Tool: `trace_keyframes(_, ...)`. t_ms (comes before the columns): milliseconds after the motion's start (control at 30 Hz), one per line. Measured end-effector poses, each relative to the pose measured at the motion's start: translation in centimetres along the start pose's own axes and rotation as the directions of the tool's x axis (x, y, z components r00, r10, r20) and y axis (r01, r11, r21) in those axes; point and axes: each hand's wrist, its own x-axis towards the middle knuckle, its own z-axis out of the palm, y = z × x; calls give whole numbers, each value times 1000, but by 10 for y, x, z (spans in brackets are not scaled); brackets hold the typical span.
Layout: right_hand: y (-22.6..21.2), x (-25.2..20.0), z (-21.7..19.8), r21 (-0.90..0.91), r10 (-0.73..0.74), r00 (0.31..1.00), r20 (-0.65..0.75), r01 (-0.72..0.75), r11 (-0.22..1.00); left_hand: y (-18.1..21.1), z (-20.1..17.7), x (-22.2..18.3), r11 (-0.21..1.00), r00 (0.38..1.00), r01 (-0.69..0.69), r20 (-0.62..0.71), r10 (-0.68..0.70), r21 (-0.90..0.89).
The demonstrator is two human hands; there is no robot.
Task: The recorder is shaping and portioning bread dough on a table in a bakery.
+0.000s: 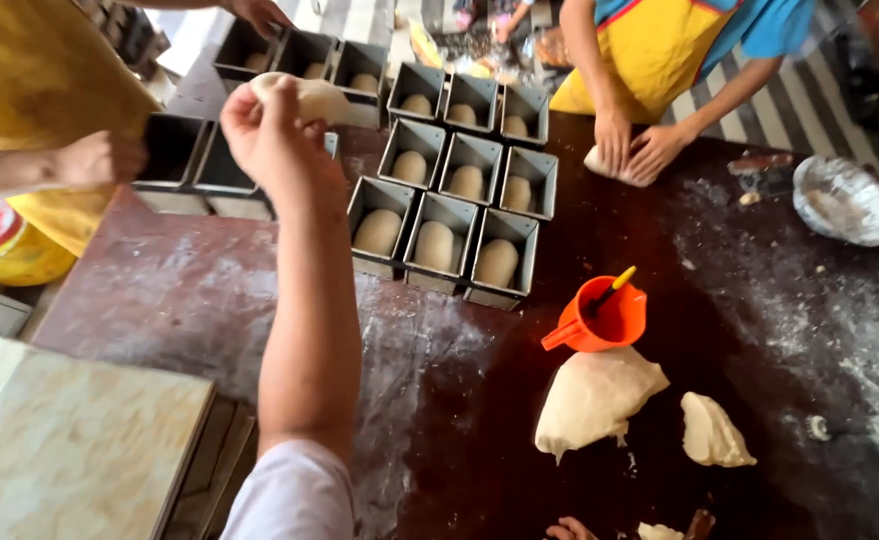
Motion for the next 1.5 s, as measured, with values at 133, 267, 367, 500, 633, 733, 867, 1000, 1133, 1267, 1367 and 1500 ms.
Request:
trace_keyframes(133, 10, -39, 14, -29, 23, 999, 31, -22, 999, 12, -25, -21, 992, 995, -101, -16, 100, -72)
trace_keyframes(267, 4, -62, 6, -38, 11, 998, 60, -8, 999, 37, -46, -42, 984, 988, -155, -16, 154, -92)
trace_keyframes(367, -33, -53, -20, -28, 4, 995, -98, -6, 1000, 42, -55, -38, 989, 993, -120, -3, 120, -82)
trace_keyframes(500, -39, -51, -24, -49, -19, 992, -122, 13, 999, 27, -61, 2, 997, 997, -75, -27, 74, -31)
trace_keyframes(633, -30, -52, -15, -29, -35, 982, -184, 30, 999, -28, -81, 66, 990, 987, -113, -102, 121, 80)
trace_keyframes(733, -11, -53, -1, -53, -24, 990, -142, 17, 998, -96, -160, 97, 972, 969, 19, -244, 40, 233)
trace_keyframes(867, -18, -53, -3, -15, 1, 994, -106, -2, 1000, -132, -256, 64, 857, 900, 338, -400, -174, 388)
trace_keyframes(1000, -43, -51, -34, -9, 12, 999, -40, -12, 1000, -96, -241, -51, 849, 967, 7, -218, 128, 529)
trace_keyframes(1133, -58, -39, -46, -70, 69, 996, 49, -65, 995, -87, -249, -205, 707, 988, -136, 149, 43, 694)
trace_keyframes(1267, -79, -17, -70, 88, -104, 987, -121, 115, 990, -43, -259, -373, 512, 956, -84, 214, -201, 855)
trace_keyframes(1367, -89, -12, -99, 215, -106, 968, -229, 157, 964, -6, -273, -459, 350, 791, -36, 241, -562, 936)
trace_keyframes(1500, -27, 13, -93, 721, 227, 961, 157, -269, 639, 33, -308, -505, 135, 649, 27, 85, -756, 991)
